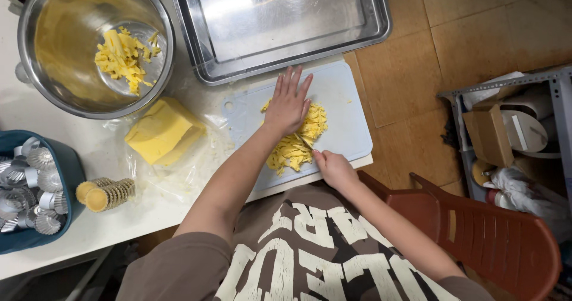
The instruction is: The person uses a knife to cut a large block of butter into small pieces on a white cutting board. The chopped butter is gathered and transferred into a metal mixing bowl. The person repeats the cutting and transferring process multiple times.
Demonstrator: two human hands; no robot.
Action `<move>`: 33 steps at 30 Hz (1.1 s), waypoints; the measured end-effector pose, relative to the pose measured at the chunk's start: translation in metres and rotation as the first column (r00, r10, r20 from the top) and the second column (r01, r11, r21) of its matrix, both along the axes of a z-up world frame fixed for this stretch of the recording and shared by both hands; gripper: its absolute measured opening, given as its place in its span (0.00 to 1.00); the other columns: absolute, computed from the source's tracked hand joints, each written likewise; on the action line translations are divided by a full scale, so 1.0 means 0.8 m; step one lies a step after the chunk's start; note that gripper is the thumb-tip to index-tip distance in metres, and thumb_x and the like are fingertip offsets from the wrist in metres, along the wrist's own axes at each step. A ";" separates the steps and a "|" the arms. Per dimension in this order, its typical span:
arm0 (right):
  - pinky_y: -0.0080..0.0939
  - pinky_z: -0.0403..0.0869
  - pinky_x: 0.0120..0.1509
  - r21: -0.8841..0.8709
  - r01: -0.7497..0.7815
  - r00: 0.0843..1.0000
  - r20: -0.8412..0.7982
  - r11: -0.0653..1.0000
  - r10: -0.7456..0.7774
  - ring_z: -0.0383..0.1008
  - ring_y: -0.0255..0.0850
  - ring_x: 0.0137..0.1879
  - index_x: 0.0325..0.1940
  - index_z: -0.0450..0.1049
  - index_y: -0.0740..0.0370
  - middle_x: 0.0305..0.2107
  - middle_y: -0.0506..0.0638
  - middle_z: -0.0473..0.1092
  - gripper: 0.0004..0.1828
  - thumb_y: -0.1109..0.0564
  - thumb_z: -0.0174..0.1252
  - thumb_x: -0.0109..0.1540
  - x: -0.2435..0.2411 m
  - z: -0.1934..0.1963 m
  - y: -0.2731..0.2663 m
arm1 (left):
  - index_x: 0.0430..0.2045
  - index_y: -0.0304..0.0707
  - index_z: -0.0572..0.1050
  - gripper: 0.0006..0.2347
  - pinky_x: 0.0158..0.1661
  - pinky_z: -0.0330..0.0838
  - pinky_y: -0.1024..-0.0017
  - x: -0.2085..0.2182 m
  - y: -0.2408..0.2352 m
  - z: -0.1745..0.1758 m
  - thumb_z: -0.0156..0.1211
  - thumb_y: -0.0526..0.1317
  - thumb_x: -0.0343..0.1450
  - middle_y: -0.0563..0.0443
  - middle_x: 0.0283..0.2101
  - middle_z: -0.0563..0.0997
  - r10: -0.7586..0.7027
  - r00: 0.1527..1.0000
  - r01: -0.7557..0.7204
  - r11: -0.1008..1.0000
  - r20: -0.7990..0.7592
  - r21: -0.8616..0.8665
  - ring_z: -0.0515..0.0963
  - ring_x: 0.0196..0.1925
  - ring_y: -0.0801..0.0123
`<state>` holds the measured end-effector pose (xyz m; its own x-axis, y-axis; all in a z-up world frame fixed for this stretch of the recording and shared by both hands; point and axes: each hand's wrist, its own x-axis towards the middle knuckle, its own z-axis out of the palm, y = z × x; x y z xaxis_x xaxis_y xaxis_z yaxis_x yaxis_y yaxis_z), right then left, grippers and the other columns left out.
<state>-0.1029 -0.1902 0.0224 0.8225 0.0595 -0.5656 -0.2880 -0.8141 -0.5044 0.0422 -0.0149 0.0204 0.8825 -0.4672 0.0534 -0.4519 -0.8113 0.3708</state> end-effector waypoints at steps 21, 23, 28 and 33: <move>0.60 0.73 0.47 0.021 0.065 0.998 -0.001 0.998 -0.065 0.75 0.66 0.41 0.36 0.76 0.65 0.29 0.68 0.75 0.31 0.36 0.41 0.70 0.019 0.017 -0.017 | 0.73 0.43 0.52 0.26 0.74 0.37 0.49 0.022 -0.019 0.003 0.43 0.48 0.78 0.36 0.77 0.48 -0.018 1.000 0.018 1.000 -0.021 0.009 0.44 0.79 0.42; 0.60 0.73 0.48 -0.007 0.038 0.999 0.015 0.999 -0.038 0.75 0.66 0.41 0.36 0.76 0.65 0.30 0.68 0.75 0.32 0.36 0.41 0.71 0.019 0.014 -0.013 | 0.74 0.44 0.53 0.26 0.75 0.38 0.48 0.021 -0.019 -0.002 0.44 0.48 0.78 0.36 0.77 0.48 -0.002 0.998 0.004 0.999 -0.055 0.038 0.44 0.79 0.42; 0.60 0.72 0.49 0.028 0.040 0.999 -0.026 0.999 -0.039 0.75 0.66 0.42 0.37 0.77 0.65 0.31 0.68 0.75 0.32 0.36 0.41 0.69 0.026 0.007 -0.007 | 0.72 0.43 0.53 0.26 0.73 0.38 0.48 0.025 -0.020 -0.005 0.46 0.48 0.77 0.36 0.76 0.49 -0.013 0.997 0.019 0.996 -0.077 0.088 0.45 0.78 0.42; 0.60 0.72 0.49 0.044 0.047 0.999 -0.022 0.998 -0.046 0.75 0.65 0.42 0.36 0.76 0.66 0.31 0.68 0.75 0.32 0.36 0.42 0.69 0.027 0.014 -0.016 | 0.73 0.41 0.53 0.27 0.74 0.38 0.48 0.028 -0.021 0.003 0.46 0.48 0.77 0.34 0.76 0.49 -0.008 0.999 0.010 0.999 -0.052 0.030 0.45 0.78 0.40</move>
<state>-0.0812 -0.2029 0.0339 0.8127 0.0473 -0.5808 -0.3358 -0.7765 -0.5332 0.0645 -0.0315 0.0227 0.8796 -0.4758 -0.0063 -0.4402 -0.8186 0.3690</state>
